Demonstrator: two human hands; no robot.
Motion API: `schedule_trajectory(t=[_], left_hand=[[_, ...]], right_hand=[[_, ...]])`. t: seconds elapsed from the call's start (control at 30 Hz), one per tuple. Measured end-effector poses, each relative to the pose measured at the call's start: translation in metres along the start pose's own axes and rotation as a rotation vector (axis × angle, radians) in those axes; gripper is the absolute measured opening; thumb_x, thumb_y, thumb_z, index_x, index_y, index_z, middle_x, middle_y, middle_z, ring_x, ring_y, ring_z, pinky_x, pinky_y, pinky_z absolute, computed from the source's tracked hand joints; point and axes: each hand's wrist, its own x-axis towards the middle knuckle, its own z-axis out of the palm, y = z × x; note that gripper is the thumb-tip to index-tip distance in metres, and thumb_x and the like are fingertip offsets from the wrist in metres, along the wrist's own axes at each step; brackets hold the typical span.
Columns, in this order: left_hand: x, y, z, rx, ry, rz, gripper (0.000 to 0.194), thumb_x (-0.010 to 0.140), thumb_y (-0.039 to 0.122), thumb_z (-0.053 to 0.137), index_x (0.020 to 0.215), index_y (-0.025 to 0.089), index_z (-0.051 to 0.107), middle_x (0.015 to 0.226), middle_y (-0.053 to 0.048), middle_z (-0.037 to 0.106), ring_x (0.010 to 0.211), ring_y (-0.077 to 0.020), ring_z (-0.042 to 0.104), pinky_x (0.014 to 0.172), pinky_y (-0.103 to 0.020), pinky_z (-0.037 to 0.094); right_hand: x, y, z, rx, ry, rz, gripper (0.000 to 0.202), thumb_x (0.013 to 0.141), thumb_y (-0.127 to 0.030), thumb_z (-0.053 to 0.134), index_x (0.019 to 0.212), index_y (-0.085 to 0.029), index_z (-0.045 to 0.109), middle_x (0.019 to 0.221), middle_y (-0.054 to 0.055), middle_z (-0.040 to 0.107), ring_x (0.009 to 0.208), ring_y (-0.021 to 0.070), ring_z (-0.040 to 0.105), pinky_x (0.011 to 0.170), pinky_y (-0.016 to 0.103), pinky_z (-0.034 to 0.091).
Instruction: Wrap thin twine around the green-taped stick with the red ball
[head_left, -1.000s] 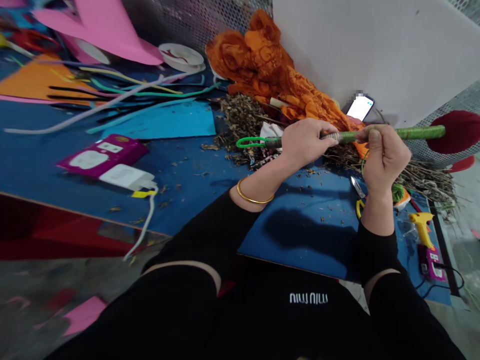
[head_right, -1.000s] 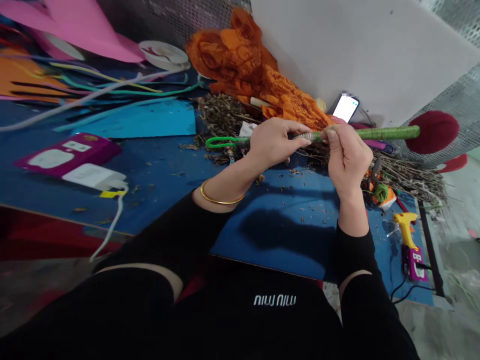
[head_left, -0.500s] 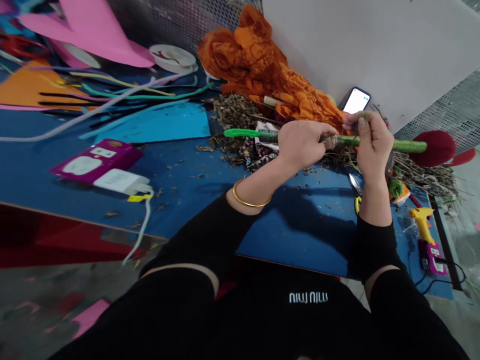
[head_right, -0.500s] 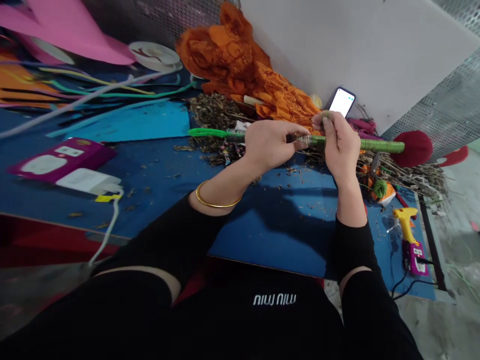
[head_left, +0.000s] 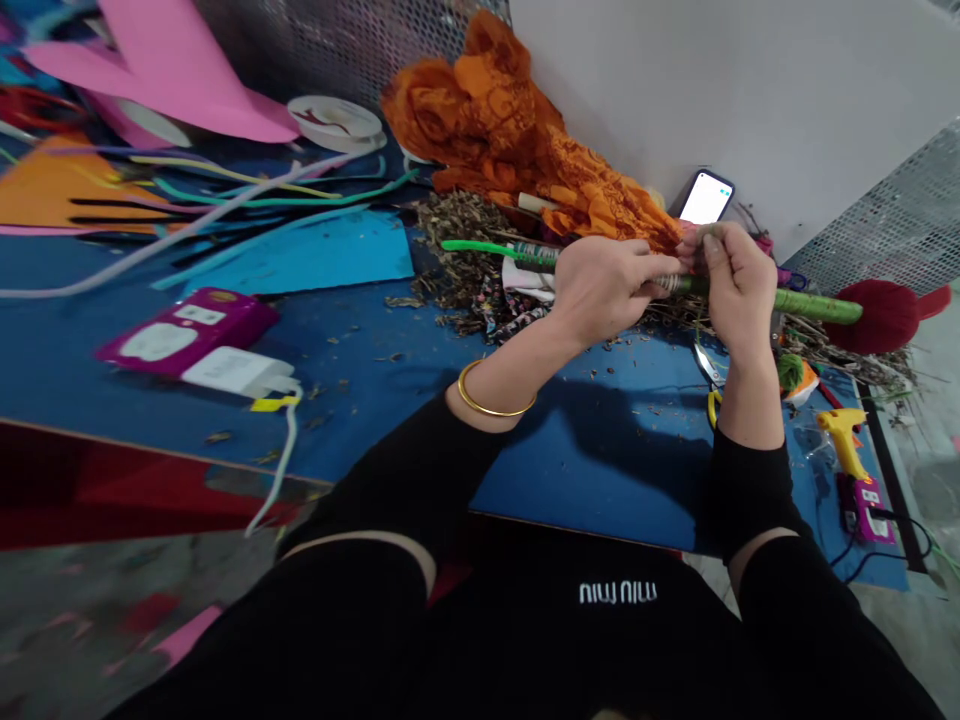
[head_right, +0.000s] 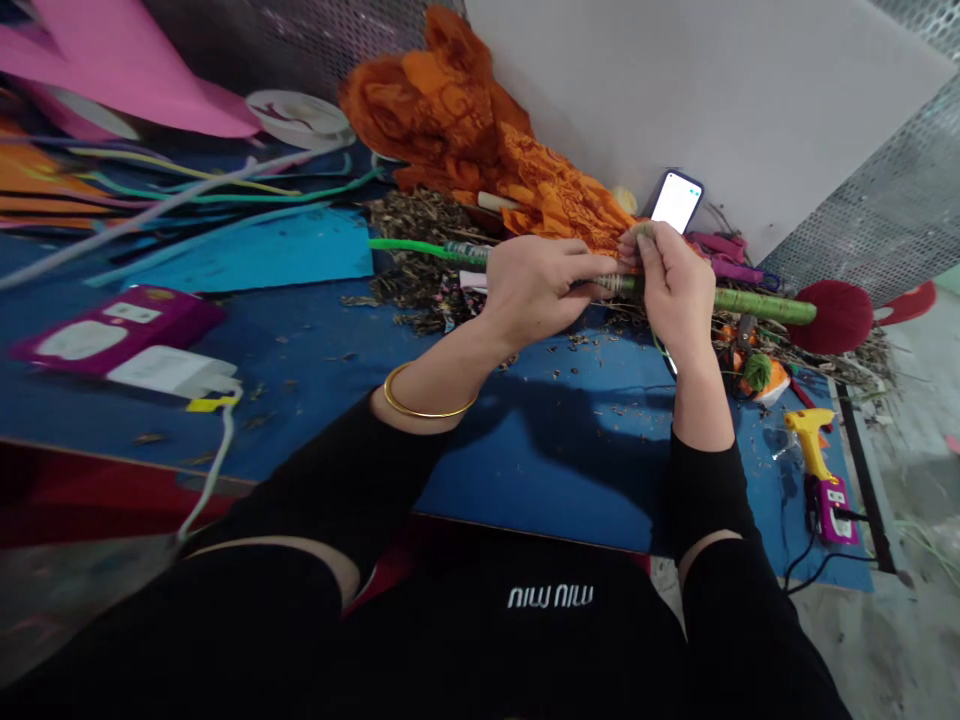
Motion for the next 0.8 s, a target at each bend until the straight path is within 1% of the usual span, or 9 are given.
schedule_trajectory(t=[0.13,0.3,0.4,0.47,0.53,0.6,0.67,0.7,0.8], left_hand=[[0.000,0.000,-0.001,0.031,-0.002,0.028,0.034,0.096,0.034,0.060,0.120,0.037,0.083,0.093,-0.003,0.078,0.085,-0.0241,0.069,0.074,-0.036,0.044],[0.000,-0.002,-0.002,0.016,0.003,-0.006,0.033,0.092,0.031,0.066,0.118,0.037,0.085,0.091,-0.002,0.079,0.087,-0.0248,0.071,0.076,-0.036,0.046],[0.002,-0.012,-0.005,-0.017,0.012,-0.070,0.032,0.090,0.032,0.071,0.118,0.040,0.085,0.099,-0.001,0.082,0.093,-0.0257,0.073,0.081,-0.036,0.049],[0.004,-0.021,-0.008,-0.050,0.030,-0.111,0.033,0.088,0.034,0.075,0.118,0.039,0.085,0.104,-0.001,0.083,0.099,-0.0270,0.073,0.084,-0.037,0.050],[0.005,-0.033,-0.013,-0.094,0.046,-0.144,0.033,0.086,0.035,0.078,0.119,0.036,0.085,0.106,-0.003,0.084,0.103,-0.0284,0.072,0.086,-0.036,0.051],[0.005,-0.044,-0.018,-0.140,0.057,-0.171,0.033,0.085,0.036,0.078,0.118,0.033,0.085,0.104,-0.004,0.083,0.107,-0.0299,0.072,0.086,-0.036,0.053],[0.005,-0.054,-0.023,-0.167,0.067,-0.184,0.032,0.086,0.037,0.078,0.116,0.032,0.085,0.100,-0.005,0.083,0.109,-0.0307,0.072,0.085,-0.036,0.054],[0.005,-0.059,-0.025,-0.170,0.071,-0.184,0.031,0.086,0.038,0.079,0.115,0.032,0.086,0.099,-0.005,0.083,0.109,-0.0309,0.072,0.084,-0.036,0.054],[0.005,-0.065,-0.031,-0.163,0.074,-0.164,0.028,0.082,0.039,0.083,0.109,0.034,0.087,0.094,-0.003,0.083,0.103,-0.0303,0.074,0.082,-0.036,0.055]], right_hand=[[0.002,0.002,0.002,-0.013,-0.029,0.013,0.036,0.106,-0.062,0.051,0.096,-0.032,0.070,0.102,0.001,0.077,0.100,0.0203,0.072,0.096,0.039,0.060],[0.006,0.003,-0.006,0.025,0.032,-0.098,0.038,0.102,-0.059,0.061,0.084,-0.026,0.070,0.109,0.006,0.076,0.114,0.0225,0.068,0.106,0.044,0.057],[0.002,-0.002,-0.030,0.118,0.050,0.022,0.037,0.098,-0.058,0.067,0.079,-0.027,0.067,0.091,0.006,0.074,0.085,0.0182,0.067,0.080,0.038,0.058],[-0.002,-0.004,-0.053,0.180,0.040,0.142,0.035,0.093,-0.057,0.073,0.076,-0.027,0.067,0.075,0.003,0.068,0.058,0.0127,0.053,0.057,0.034,0.045],[-0.006,-0.002,-0.078,0.222,0.065,0.206,0.030,0.084,-0.053,0.082,0.076,-0.026,0.070,0.061,-0.001,0.057,0.042,0.0084,0.036,0.045,0.032,0.027],[-0.006,0.007,-0.102,0.244,0.183,0.215,0.022,0.077,-0.044,0.087,0.078,-0.026,0.074,0.052,-0.004,0.048,0.038,0.0066,0.026,0.043,0.033,0.015],[-0.003,0.025,-0.123,0.281,0.384,0.236,0.006,0.079,-0.031,0.081,0.080,-0.027,0.077,0.053,-0.004,0.048,0.039,0.0061,0.021,0.045,0.034,0.010],[-0.001,0.035,-0.132,0.314,0.497,0.263,0.005,0.082,-0.025,0.076,0.079,-0.028,0.077,0.056,-0.003,0.051,0.040,0.0059,0.020,0.045,0.035,0.009],[0.005,0.069,-0.153,0.290,0.716,0.285,0.027,0.090,-0.015,0.059,0.070,-0.029,0.072,0.065,0.000,0.059,0.040,0.0049,0.016,0.045,0.036,0.005]])
